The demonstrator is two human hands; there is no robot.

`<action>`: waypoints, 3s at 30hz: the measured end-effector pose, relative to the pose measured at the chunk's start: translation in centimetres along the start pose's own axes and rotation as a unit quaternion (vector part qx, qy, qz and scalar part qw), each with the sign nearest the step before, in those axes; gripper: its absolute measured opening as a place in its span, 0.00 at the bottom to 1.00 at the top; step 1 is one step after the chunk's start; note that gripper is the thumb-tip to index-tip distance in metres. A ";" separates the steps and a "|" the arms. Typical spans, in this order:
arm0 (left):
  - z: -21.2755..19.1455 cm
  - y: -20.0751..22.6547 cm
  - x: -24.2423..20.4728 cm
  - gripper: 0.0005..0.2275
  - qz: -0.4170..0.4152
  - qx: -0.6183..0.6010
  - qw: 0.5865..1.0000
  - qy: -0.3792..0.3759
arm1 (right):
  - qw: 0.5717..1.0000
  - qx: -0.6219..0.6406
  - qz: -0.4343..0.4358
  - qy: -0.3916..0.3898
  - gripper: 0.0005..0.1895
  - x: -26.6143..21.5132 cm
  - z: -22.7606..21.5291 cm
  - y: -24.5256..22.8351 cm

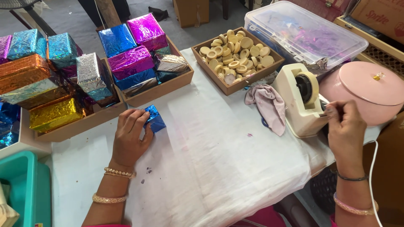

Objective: Wrapping soap bars or wooden blocks in foil and decorative paper at a workstation.

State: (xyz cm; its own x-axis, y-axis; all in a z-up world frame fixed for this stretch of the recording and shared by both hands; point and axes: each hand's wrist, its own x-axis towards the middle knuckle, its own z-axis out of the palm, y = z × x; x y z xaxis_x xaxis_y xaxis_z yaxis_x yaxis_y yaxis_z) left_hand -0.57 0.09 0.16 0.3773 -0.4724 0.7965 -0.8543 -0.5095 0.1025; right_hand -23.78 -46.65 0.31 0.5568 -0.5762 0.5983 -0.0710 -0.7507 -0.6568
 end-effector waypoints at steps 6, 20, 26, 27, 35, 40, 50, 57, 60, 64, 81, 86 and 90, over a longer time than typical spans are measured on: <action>0.0 0.0 0.0 0.15 -0.004 -0.003 1.000 -0.004 | 0.997 0.060 0.045 -0.023 0.09 0.1 -0.5 -1.5; -0.1 0.1 0.1 0.15 -0.006 -0.005 1.000 0.000 | 0.963 0.263 0.050 0.028 0.19 -4.9 2.7 -1.3; 0.0 0.1 0.0 0.15 -0.010 -0.003 1.000 0.001 | 0.899 0.416 0.109 0.087 0.15 -5.9 5.3 1.7; 0.0 0.0 0.0 0.15 -0.008 -0.004 1.000 0.001 | 0.879 0.450 0.126 0.095 0.12 -6.1 5.7 2.2; 0.0 0.2 0.1 0.15 -0.008 -0.005 1.000 0.004 | 0.864 0.470 0.149 0.101 0.06 -6.1 5.8 1.7; 0.0 0.5 0.3 0.15 -0.006 -0.005 1.000 0.010 | 0.855 0.486 0.158 0.084 0.05 -6.2 5.8 2.5; -0.4 0.8 0.5 0.14 0.003 -0.013 1.000 0.012 | 0.858 0.493 0.126 0.075 0.07 -6.6 6.3 3.7; -0.1 0.7 0.5 0.14 0.001 -0.019 1.000 0.012 | 0.852 0.506 0.116 0.070 0.05 -6.6 6.2 4.3; 0.0 0.6 0.4 0.14 0.005 -0.017 1.000 0.011 | 0.860 0.495 0.101 0.076 0.08 -6.5 6.5 4.5; -0.1 0.7 0.5 0.14 0.010 -0.022 1.000 0.012 | 0.864 0.487 0.106 0.074 0.07 -6.3 6.2 4.5; 0.0 0.5 0.4 0.15 0.000 -0.007 1.000 0.018 | 0.840 0.527 0.121 0.041 0.09 -5.2 3.8 4.7; -0.1 0.4 0.5 0.15 0.005 -0.007 1.000 0.019 | 0.832 0.540 0.123 0.038 0.10 -4.9 3.1 5.1; 0.0 0.4 0.5 0.15 0.004 -0.009 1.000 0.022 | 0.839 0.529 0.118 0.048 0.08 -5.1 3.1 6.4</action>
State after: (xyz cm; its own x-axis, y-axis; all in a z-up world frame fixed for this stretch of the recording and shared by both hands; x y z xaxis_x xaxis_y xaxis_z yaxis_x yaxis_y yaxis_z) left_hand -0.68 -0.33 0.63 0.3543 -0.4436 0.8232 -0.8635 -0.4931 0.1059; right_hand -24.51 -47.52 -8.30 0.5573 -0.7306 0.3944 0.6323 0.0656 -0.7719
